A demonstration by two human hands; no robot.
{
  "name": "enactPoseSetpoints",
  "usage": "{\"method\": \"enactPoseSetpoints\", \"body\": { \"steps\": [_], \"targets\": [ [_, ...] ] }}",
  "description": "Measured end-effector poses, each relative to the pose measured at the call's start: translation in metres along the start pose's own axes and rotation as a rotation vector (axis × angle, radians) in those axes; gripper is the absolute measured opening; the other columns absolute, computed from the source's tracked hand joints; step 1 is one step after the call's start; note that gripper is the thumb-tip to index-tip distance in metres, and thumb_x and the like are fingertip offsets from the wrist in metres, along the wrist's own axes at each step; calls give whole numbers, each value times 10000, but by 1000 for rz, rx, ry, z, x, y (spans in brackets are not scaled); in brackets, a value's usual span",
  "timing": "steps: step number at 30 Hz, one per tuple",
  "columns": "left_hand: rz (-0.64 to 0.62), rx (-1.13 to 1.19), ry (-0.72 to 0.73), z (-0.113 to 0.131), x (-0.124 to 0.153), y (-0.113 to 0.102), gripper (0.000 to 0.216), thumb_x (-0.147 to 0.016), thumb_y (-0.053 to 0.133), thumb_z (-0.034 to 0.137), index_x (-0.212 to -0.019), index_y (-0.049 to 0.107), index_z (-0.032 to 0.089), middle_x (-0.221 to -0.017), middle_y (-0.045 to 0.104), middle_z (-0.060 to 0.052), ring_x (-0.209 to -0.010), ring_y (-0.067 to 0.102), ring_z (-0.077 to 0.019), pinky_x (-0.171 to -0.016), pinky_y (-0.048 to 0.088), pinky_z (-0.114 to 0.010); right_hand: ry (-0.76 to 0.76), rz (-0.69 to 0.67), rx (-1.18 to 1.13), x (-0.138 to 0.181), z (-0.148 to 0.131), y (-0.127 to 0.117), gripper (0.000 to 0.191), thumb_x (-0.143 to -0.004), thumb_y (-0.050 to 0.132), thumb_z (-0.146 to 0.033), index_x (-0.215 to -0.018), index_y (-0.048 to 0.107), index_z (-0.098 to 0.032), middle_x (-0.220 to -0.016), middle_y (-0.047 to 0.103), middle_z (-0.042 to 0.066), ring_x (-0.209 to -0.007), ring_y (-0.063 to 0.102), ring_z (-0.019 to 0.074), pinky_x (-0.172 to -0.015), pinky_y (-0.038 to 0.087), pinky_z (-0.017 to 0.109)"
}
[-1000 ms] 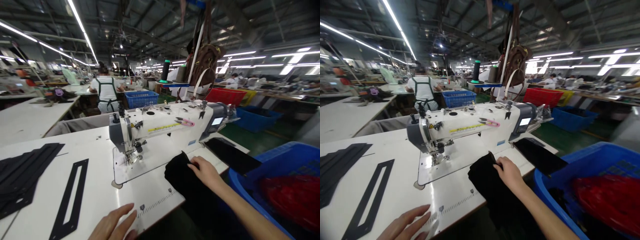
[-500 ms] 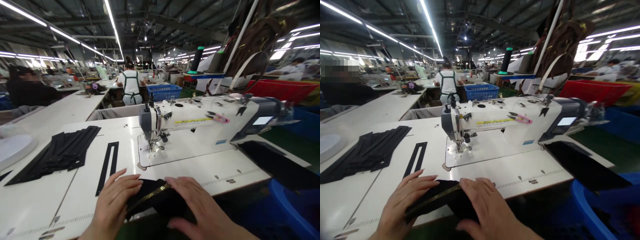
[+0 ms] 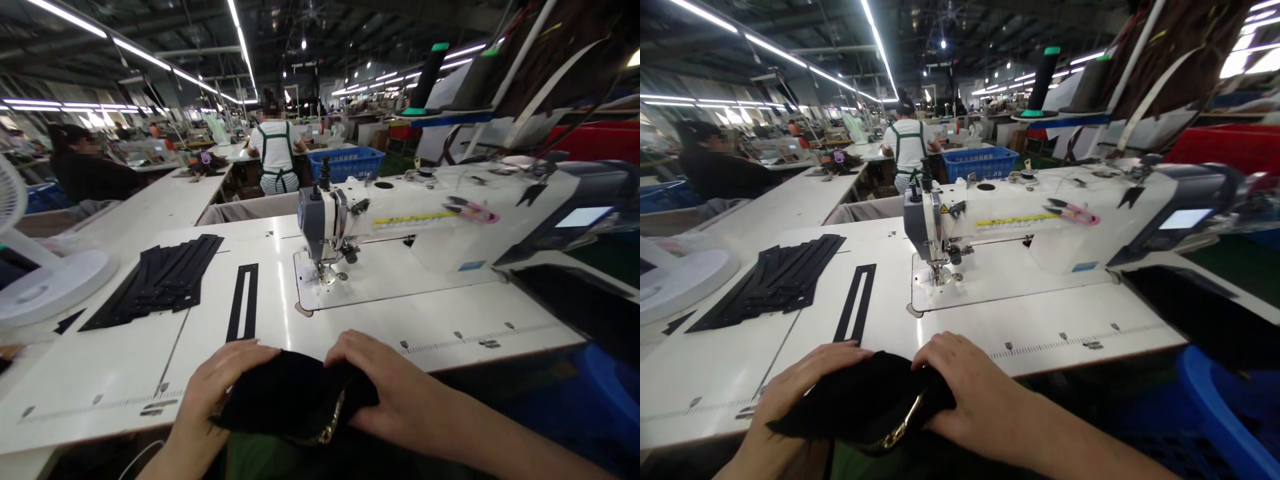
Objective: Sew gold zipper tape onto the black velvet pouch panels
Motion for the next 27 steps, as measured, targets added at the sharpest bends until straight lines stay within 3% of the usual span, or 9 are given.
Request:
{"method": "enactPoseSetpoints", "body": {
  "steps": [4,6,8,11,14,17,21,23,27],
  "targets": [
    [81,-108,12,-6,-4,-8,300,-831,428,206,-1093,561,266,-972,655,-18,-857,618,-189,-748,499,-274,-342,400,514,12,-30,-38,171,-744,469,2,-814,528,-143,-926,548,98,-913,488,219,-793,389,372],
    [114,-210,57,-12,-6,-7,331,-810,421,181,-1103,557,256,-985,652,-29,-877,612,-203,-749,498,-298,-400,455,626,16,-25,-38,159,-764,445,2,-782,518,-138,-848,556,94,-825,498,205,-731,391,356],
    [72,-336,92,-18,-9,2,368,-803,398,160,-1126,553,242,-1025,645,-50,-900,607,-219,-759,499,-331,-327,394,613,14,-4,-29,162,-735,449,5,-742,501,-148,-741,543,56,-695,481,174,-631,378,314],
    [-27,-460,71,-16,-11,14,489,-797,386,154,-1281,418,212,-1243,522,-100,-1081,524,-258,-877,452,-423,-24,253,332,8,43,-16,195,-645,473,20,-697,475,-167,-693,524,7,-625,467,138,-562,356,258],
    [-116,-406,97,7,-14,19,628,-780,442,180,-1374,239,194,-1397,330,-113,-1255,335,-291,-1014,280,-528,240,166,-18,6,71,-12,180,-633,542,-16,-658,463,-176,-653,514,-32,-605,471,112,-546,352,219],
    [-170,-223,106,28,-17,21,576,-794,483,188,-1340,314,255,-1321,450,-73,-1210,411,-259,-1020,302,-484,387,135,-270,4,73,-19,190,-637,660,-152,-633,471,-174,-600,499,-49,-587,463,110,-537,355,213],
    [-32,116,-244,10,-21,13,315,-809,533,278,-1123,556,262,-995,665,-25,-887,630,-201,-809,510,-308,447,88,-526,3,62,-30,255,-602,741,-287,-695,538,-163,-656,548,-34,-648,504,125,-588,390,221],
    [28,257,-409,-2,-18,14,273,-776,584,344,-1020,614,226,-913,685,-26,-821,644,-213,-765,524,-303,422,79,-591,4,57,-33,265,-615,740,-319,-732,562,-161,-700,570,-23,-687,520,133,-622,402,228],
    [66,429,-583,-12,-11,24,290,-718,638,409,-917,648,198,-835,693,-28,-816,641,-237,-793,511,-340,420,110,-711,8,61,-31,270,-621,737,-304,-722,530,-164,-679,541,-32,-665,511,123,-604,403,226]
  ]
}}
Point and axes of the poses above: each hand's wrist, its own x-axis away from the middle knuckle, its own y-axis out of the palm, z = x × y, the point moved 7 cm from there along -x, towards the middle knuckle
